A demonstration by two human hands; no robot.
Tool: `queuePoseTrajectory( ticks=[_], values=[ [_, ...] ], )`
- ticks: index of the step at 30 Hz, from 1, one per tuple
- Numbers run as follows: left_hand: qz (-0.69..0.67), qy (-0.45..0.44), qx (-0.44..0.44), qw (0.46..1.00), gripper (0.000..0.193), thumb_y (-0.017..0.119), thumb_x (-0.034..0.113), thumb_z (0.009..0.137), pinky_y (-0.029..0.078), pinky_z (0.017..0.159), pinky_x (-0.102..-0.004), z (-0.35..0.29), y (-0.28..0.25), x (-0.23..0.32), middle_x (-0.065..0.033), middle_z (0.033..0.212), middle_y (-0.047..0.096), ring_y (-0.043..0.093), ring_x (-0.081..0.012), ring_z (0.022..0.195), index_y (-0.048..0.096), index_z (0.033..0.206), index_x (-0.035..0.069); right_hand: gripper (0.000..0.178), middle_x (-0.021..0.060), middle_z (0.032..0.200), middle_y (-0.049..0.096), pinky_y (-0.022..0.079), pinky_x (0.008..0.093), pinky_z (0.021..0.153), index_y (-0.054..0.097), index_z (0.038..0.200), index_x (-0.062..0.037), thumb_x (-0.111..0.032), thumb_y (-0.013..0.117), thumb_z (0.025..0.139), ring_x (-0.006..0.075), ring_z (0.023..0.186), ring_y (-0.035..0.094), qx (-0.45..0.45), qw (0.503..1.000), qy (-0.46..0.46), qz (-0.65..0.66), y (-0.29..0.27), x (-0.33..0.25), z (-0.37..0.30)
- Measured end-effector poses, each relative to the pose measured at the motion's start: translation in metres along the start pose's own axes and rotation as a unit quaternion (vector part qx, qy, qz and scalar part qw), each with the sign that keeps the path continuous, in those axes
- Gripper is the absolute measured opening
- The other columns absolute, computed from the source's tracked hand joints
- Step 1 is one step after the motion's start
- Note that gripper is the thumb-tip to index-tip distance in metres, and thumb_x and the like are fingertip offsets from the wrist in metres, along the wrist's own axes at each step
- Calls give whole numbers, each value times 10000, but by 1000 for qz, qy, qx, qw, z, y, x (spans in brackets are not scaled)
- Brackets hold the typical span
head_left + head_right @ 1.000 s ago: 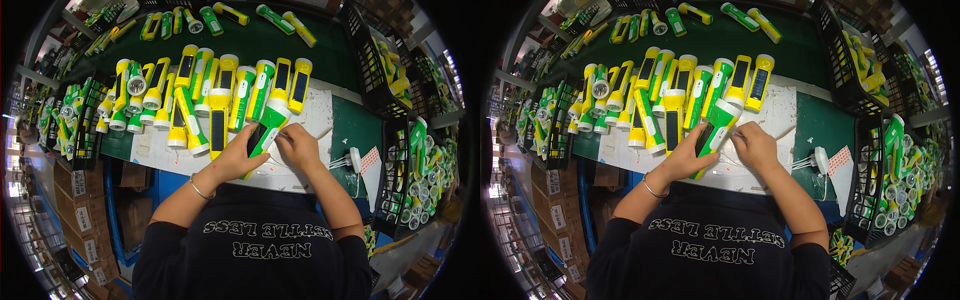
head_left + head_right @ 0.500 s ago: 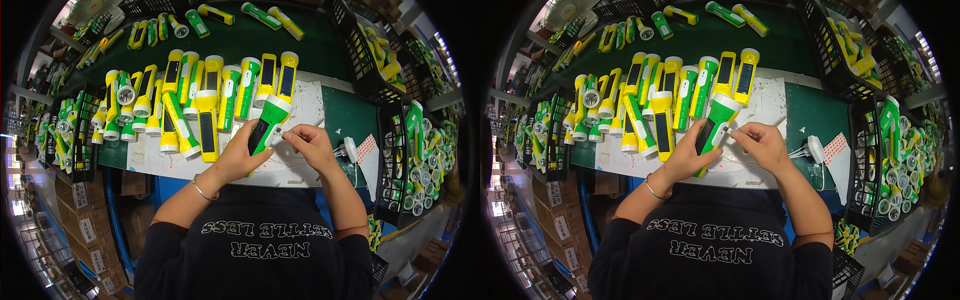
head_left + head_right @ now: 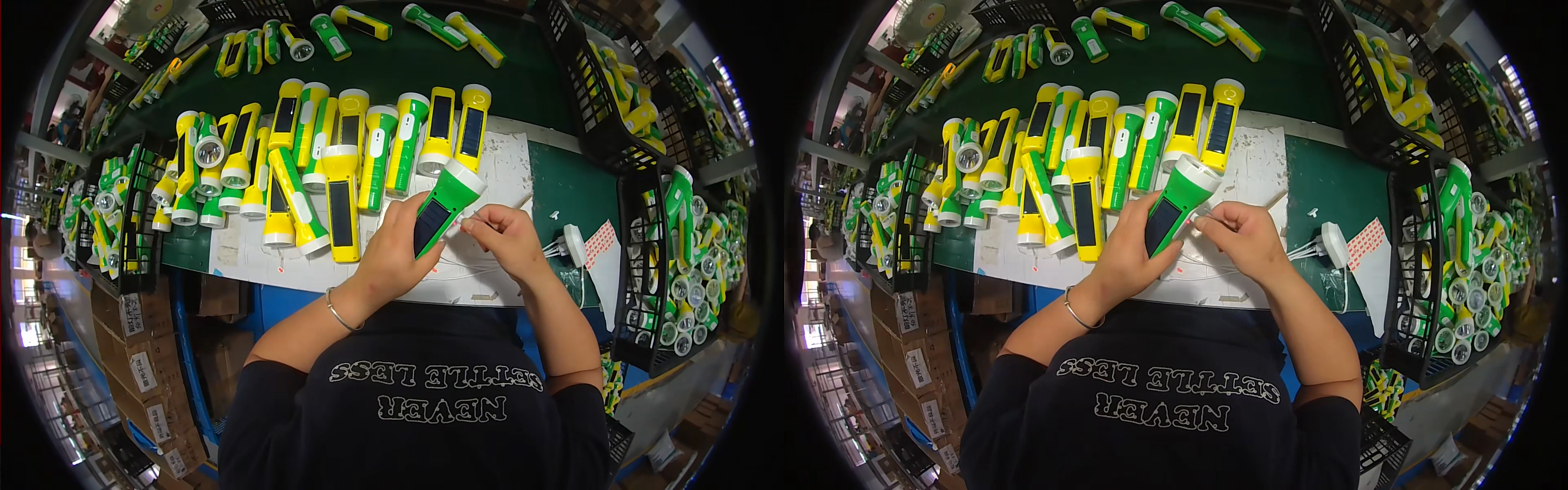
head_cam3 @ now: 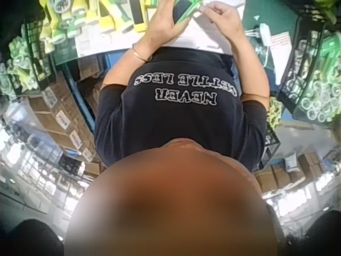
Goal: Assembling and inspecting solar-powered LED flashlights on an assembly line.
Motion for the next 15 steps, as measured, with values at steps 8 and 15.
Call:
queuePoseTrajectory(
  ticks=[8, 15],
  values=[
    [33, 1, 18, 999, 621, 665, 153, 742, 401, 869, -379, 6, -2, 1, -214, 1079, 462, 485, -344, 991, 346, 1241, -33, 141, -57, 631, 521, 311, 165, 481, 599, 769, 5, -120, 624, 829, -11, 570, 412, 36, 999, -28, -20, 0, -3, -1],
    [-546, -198, -113, 806, 664, 654, 84, 770, 382, 958, -344, 13, -5, -12, -135, 1217, 475, 507, -209, 1099, 289, 1318, -2, 352, 114, 906, 648, 492, 336, 716, 610, 979, -43, -233, 702, 697, 287, 841, 626, 117, 925, -138, -334, -9, -35, -22]
  ],
)
Point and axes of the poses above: each hand's wrist, its own z-axis towards the middle knuckle, its own y-axis out of the palm, x = y × z, the point moved 5 cm from there along z, towards the middle knuckle
